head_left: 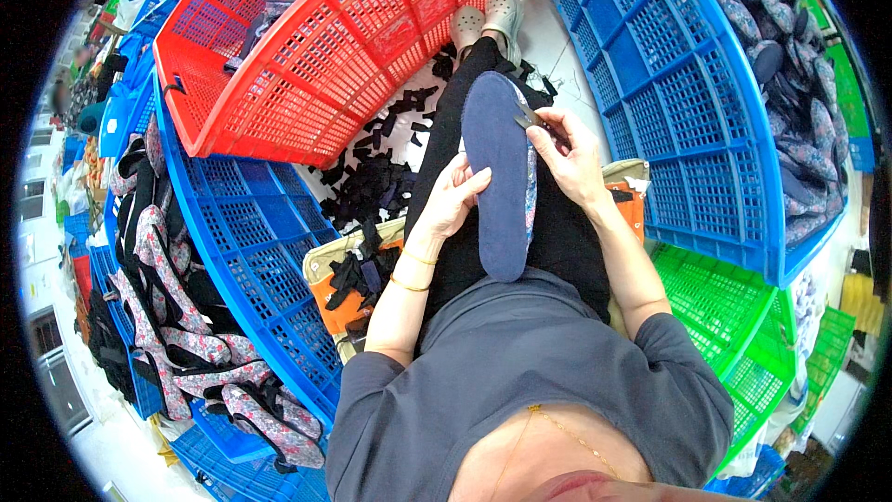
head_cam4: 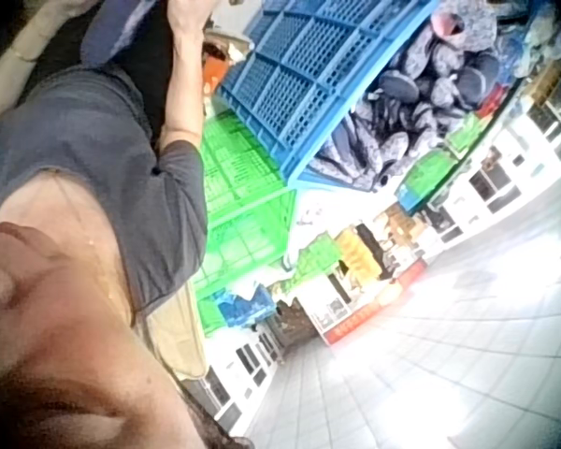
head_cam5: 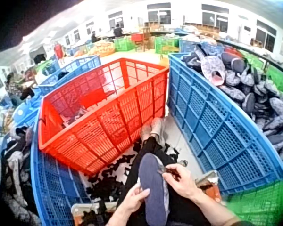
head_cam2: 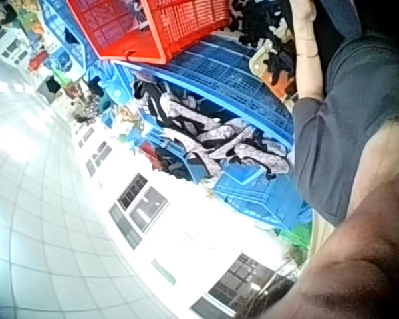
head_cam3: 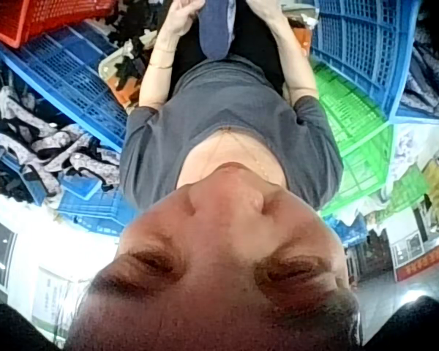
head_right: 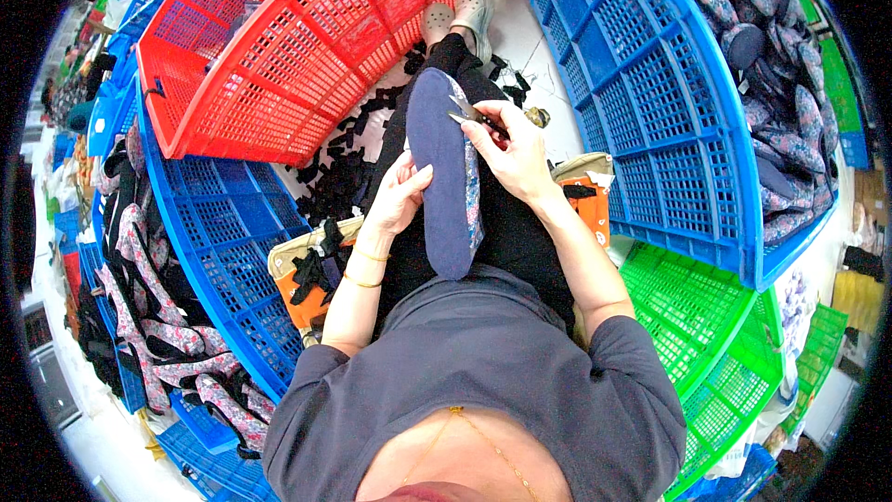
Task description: The person sits on the floor and uses scissors to trim excess fabric from the edges of floral-patterned slippers. They handle the slippers one at a time, cutting the fabric and placing the finished items into a red crate.
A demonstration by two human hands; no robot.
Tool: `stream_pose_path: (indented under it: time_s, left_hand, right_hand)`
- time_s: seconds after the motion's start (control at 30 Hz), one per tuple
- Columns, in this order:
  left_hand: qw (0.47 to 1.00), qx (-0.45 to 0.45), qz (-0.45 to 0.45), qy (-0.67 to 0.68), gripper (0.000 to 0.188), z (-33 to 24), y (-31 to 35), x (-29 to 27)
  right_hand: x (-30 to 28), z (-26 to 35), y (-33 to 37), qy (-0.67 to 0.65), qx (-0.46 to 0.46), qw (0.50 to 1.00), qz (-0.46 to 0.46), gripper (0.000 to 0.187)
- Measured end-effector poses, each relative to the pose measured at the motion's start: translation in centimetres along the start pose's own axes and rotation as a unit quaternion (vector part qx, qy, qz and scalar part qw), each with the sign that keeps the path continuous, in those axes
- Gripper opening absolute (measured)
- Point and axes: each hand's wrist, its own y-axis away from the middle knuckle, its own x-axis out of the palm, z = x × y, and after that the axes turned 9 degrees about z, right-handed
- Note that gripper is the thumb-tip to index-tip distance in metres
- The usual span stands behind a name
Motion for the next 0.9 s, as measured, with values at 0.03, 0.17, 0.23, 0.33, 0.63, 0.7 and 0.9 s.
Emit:
stream_pose_path:
  time_s: [0.03, 0.17, 0.23, 0.33, 0.63, 0.7, 0.9]
  left_hand:
    - [1.0, 0.006, -0.003, 0.003, 0.045, -0.2, 0.0, 0.3]
    - [1.0, 0.003, -0.008, -0.008, 0.044, -0.7, 0.3, 0.4]
    - [1.0, 0.003, -0.014, -0.019, 0.043, -0.6, 0.4, 0.2]
    - [0.999, 0.01, -0.018, -0.049, 0.043, -0.6, 0.5, 0.1]
    - [0.996, 0.01, -0.033, -0.083, 0.046, -1.0, 0.9, 0.2]
    - [0.994, 0.02, -0.037, -0.105, 0.048, -1.4, 0.9, 0.5]
    - [0.99, 0.018, -0.032, -0.136, 0.051, -0.6, 0.8, 0.4]
  right_hand:
    - [-0.1, 0.3, 0.1, 0.026, -0.001, 1.0, 0.003, 0.026]
    - [-0.1, 0.5, 0.3, 0.082, -0.056, 0.995, -0.014, 0.027]
    - [0.1, 0.7, 0.3, 0.098, -0.065, 0.993, -0.024, 0.027]
    - [0.3, 1.0, 0.2, 0.103, -0.047, 0.993, -0.042, 0.026]
    - [-0.7, -2.5, -1.2, -0.116, 0.073, 0.981, -0.135, 0.022]
    - [-0.5, -1.9, -1.0, -0.094, 0.045, 0.987, -0.119, 0.023]
    - [0.1, -0.1, -1.6, -0.068, 0.049, 0.996, -0.031, 0.032]
